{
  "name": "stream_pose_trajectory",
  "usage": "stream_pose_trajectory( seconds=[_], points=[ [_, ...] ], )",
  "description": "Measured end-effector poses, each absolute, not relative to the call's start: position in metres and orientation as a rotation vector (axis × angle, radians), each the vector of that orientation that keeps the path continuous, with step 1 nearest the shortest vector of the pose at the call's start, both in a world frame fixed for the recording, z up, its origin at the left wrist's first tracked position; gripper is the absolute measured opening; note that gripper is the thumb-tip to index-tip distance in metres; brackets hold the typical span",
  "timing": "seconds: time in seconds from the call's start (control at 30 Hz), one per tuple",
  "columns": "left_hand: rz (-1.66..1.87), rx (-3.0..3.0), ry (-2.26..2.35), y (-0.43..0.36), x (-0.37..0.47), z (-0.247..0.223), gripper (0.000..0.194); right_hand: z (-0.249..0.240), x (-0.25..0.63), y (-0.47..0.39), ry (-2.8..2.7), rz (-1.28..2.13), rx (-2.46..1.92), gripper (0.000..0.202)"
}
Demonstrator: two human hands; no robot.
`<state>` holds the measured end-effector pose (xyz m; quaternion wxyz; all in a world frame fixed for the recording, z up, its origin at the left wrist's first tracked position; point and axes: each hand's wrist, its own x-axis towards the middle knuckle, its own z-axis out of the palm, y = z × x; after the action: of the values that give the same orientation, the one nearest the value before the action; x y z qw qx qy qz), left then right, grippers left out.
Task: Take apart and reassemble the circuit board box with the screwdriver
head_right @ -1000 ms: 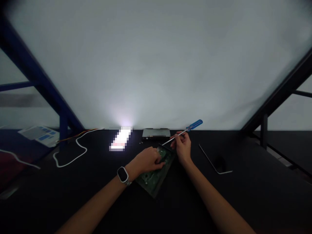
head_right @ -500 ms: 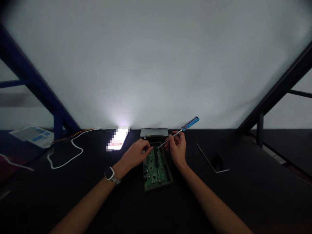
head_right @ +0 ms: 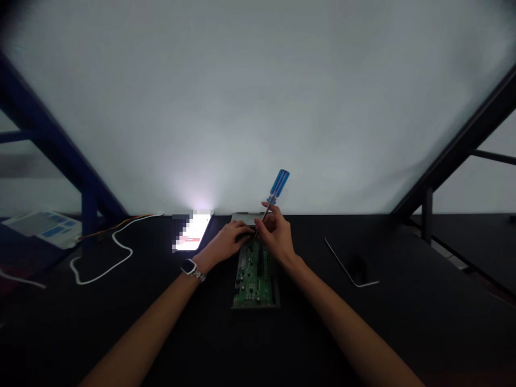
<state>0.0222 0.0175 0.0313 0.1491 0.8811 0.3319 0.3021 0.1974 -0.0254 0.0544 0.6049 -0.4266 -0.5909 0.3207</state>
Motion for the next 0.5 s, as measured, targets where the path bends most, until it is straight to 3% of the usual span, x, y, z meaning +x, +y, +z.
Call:
stream_pose_trajectory(
  seconds=[0.17,0.5],
  points=[
    [1.124,2.258,0.961,0.007,0.026,0.025,0.024,0.06,0.188,-0.004,-1.529,0.65,-0.989,0.037],
    [1.229,2.034,1.039,0.005,0.028,0.022,0.019,0.053,0.181,0.001,-1.68,0.53,-0.967,0.036]
  ],
)
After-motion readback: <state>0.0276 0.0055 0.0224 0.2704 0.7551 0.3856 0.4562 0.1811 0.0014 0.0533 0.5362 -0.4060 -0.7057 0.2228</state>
